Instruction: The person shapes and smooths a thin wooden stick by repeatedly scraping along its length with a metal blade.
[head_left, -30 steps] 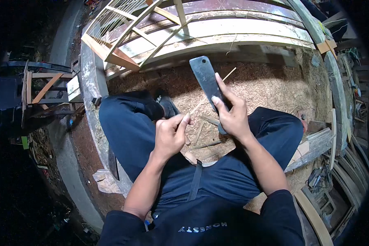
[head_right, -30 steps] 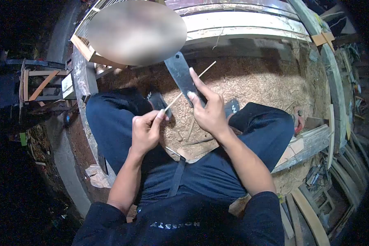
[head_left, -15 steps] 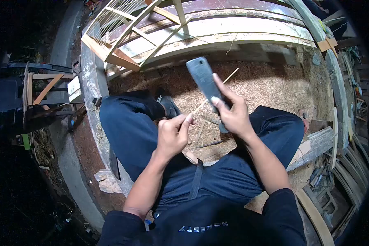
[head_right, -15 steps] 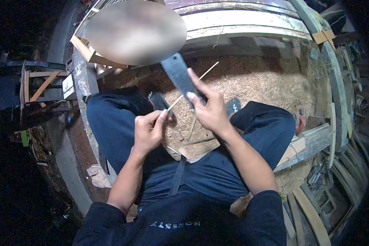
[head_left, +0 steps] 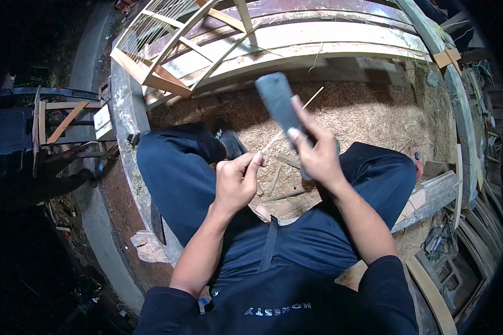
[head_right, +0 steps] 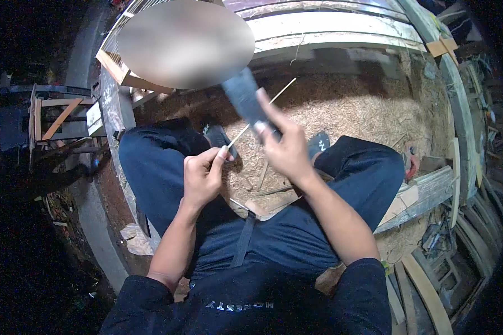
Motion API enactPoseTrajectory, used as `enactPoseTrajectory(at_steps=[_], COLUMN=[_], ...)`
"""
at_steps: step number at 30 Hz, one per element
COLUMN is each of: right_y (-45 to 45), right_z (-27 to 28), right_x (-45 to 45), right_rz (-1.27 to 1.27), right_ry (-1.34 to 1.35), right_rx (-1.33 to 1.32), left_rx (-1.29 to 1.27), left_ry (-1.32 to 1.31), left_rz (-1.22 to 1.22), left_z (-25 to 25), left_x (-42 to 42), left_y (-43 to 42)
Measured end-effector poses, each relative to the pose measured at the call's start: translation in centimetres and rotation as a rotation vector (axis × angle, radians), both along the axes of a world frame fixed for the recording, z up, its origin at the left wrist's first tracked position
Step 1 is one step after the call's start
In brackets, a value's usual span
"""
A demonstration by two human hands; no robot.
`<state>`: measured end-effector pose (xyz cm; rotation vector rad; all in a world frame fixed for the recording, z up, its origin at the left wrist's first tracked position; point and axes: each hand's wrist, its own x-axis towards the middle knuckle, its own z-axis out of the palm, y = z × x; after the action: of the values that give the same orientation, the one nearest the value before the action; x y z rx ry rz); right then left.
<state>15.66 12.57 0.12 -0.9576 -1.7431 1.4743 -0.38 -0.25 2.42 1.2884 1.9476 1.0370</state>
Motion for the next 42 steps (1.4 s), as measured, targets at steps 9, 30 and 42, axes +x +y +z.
enactPoseTrajectory(at_steps=[9, 30, 42], right_y=[0.7, -0.1, 0.4], right_z=[0.9, -1.5, 0.1], right_x=[-0.1, -0.3, 0.2], right_rz=[-0.055, 0.03, -0.023], right_ry=[-0.063, -0.018, -0.056], right_rx=[-0.124, 0.303, 0.076], left_rx=[0.036, 0.009, 0.074], left_ry=[0.0, 0.012, 0.012], left_rz=[0.007, 0.019, 0.024], left_z=[0.6, 0.1, 0.1], left_x=[0.5, -0.1, 0.6], left_y=[0.2, 0.0, 0.7])
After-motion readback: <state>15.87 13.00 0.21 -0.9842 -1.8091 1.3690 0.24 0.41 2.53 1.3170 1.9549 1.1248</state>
